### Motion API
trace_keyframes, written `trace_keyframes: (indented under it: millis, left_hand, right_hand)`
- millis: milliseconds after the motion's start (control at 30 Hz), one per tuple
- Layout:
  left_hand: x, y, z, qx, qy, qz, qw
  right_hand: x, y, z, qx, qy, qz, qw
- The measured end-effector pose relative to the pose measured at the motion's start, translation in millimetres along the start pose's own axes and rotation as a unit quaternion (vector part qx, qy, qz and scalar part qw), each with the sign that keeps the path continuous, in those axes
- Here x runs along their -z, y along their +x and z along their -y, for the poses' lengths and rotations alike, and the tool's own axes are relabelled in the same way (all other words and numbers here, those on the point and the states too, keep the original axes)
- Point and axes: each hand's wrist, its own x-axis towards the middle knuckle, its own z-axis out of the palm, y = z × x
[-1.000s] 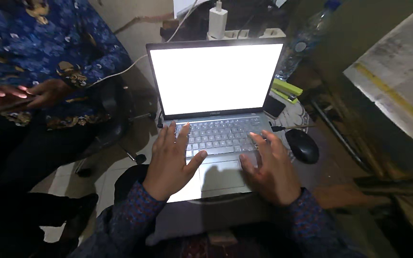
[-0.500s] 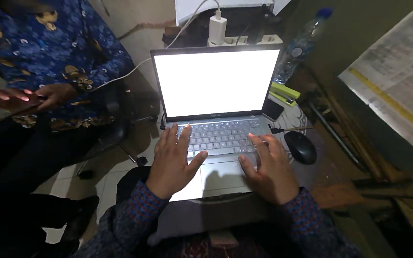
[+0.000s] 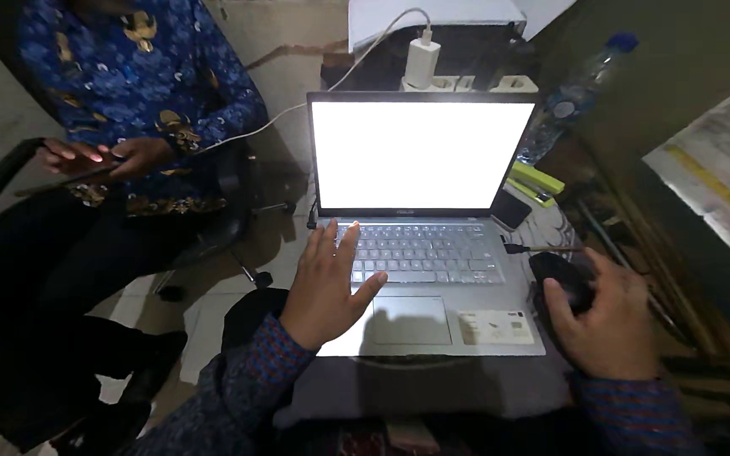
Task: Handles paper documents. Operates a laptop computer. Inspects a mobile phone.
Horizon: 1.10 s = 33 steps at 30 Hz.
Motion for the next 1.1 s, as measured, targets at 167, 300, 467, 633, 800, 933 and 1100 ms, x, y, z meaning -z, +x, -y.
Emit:
trace_keyframes:
  millis: [167,300,467,633,800,933,1100]
  left_hand:
    - [-0.2,-0.3,0.7,-0.003,-0.005,-0.006,1.0]
    - [0.2,-0.6,0.0,0.001,-0.01,-0.001,1.0]
    - [0.9,-1.6,0.6,-0.002,-0.012,-0.011,1.0]
    - [0.4,-2.5,0.4,-0.001,-0.01,-0.012,1.0]
    - [-0.5,-2.7,0.1,0.001,-0.002,-0.013,1.0]
    - [-1.3,-1.9,0.1,0.002,0.002,-0.014,1.0]
    - [-1.6,-2.4,-0.1,0.003,0.005,-0.018,1.0]
  right_hand:
    - [-7.3,0.8,-1.9,0.012,-0.037,0.013,0.999]
    - [-9.7,-0.8,-6.2,0.03,-0.025,0.005,0.999]
    - [-10.2,-1.1,-6.8,0.034,-0.022,0.008,0.999]
    - [-9.7,-0.5,-6.5,0.041,-0.022,0.012,0.999]
    - [-11.2,-0.9,-8.6,0.046,-0.015,0.009,0.999]
    - [-11.5,-1.7,-13.6,0.036,-0.026,0.004,0.999]
    - [-10.8,-1.4,-11.0,0.033,-0.031,0.005,0.999]
